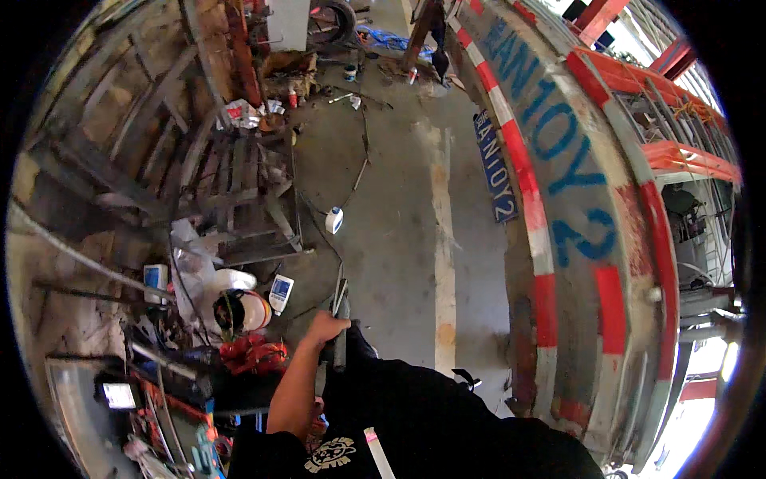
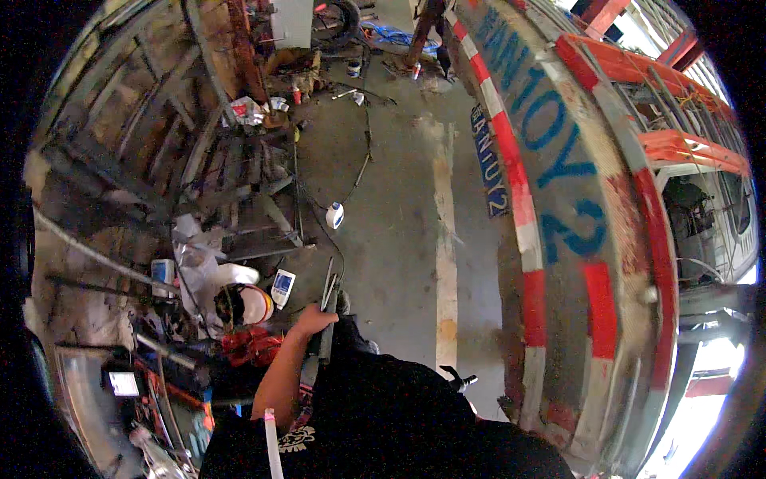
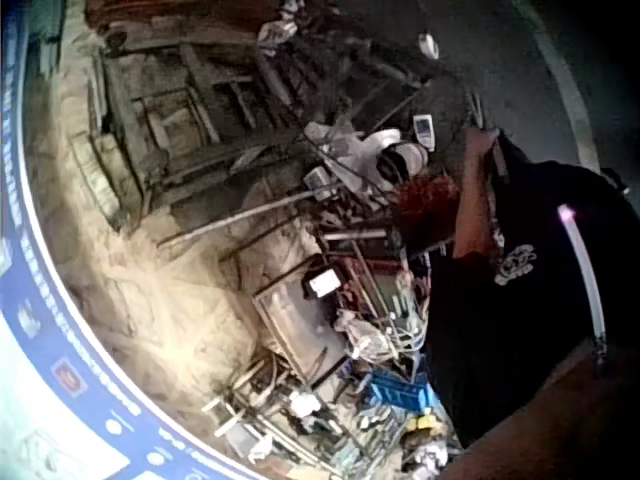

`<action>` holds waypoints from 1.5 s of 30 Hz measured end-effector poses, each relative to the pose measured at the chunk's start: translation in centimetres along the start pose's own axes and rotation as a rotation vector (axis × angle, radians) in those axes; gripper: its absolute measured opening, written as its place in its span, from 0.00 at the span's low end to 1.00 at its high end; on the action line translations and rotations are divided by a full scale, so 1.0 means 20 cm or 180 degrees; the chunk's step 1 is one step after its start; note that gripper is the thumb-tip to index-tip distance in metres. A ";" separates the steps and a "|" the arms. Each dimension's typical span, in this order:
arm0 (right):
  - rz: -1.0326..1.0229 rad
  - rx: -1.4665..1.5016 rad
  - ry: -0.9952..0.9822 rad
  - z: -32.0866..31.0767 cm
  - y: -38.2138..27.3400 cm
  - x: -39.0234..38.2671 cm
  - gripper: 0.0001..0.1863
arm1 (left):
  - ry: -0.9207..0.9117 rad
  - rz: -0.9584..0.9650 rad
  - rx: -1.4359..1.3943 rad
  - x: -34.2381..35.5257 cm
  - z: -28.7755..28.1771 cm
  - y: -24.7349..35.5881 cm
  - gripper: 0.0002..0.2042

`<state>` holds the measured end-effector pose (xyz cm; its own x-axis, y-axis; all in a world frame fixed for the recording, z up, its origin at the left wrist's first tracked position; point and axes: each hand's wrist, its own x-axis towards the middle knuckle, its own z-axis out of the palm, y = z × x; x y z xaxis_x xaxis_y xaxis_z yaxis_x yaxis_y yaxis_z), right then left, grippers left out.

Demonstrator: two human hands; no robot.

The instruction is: The person uses an impact wrench to remove lug nuts from a car's front tire, then removes the tire and brake drum. The person repeats the process on the rear tire, removing the tire and brake drum as well.

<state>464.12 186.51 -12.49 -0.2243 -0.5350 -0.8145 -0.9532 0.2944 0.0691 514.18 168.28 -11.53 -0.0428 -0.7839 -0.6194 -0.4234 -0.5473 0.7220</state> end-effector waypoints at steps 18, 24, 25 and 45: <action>0.0118 0.0551 0.0115 -1.51 -1.13 1.16 0.17 | -0.0293 -0.1071 -0.0525 2.03 -0.45 0.75 0.21; 0.0067 0.0512 0.0110 -2.09 -1.28 1.64 0.17 | 0.0543 -0.1028 -0.0929 2.53 -0.89 1.07 0.18; 0.0089 0.0526 0.0093 -2.17 -1.31 1.70 0.17 | 0.0506 -0.0955 -0.0978 2.60 -0.98 1.14 0.18; 0.1336 0.1794 -0.0098 -3.72 -2.53 2.58 0.18 | -0.0071 -0.1088 0.0360 4.75 -2.39 2.72 0.17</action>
<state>485.78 85.09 -15.07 -0.5366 -0.2661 -0.8008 -0.5351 0.8411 0.0790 530.22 49.97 -16.35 0.0993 -0.5539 -0.8267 -0.5140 -0.7399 0.4340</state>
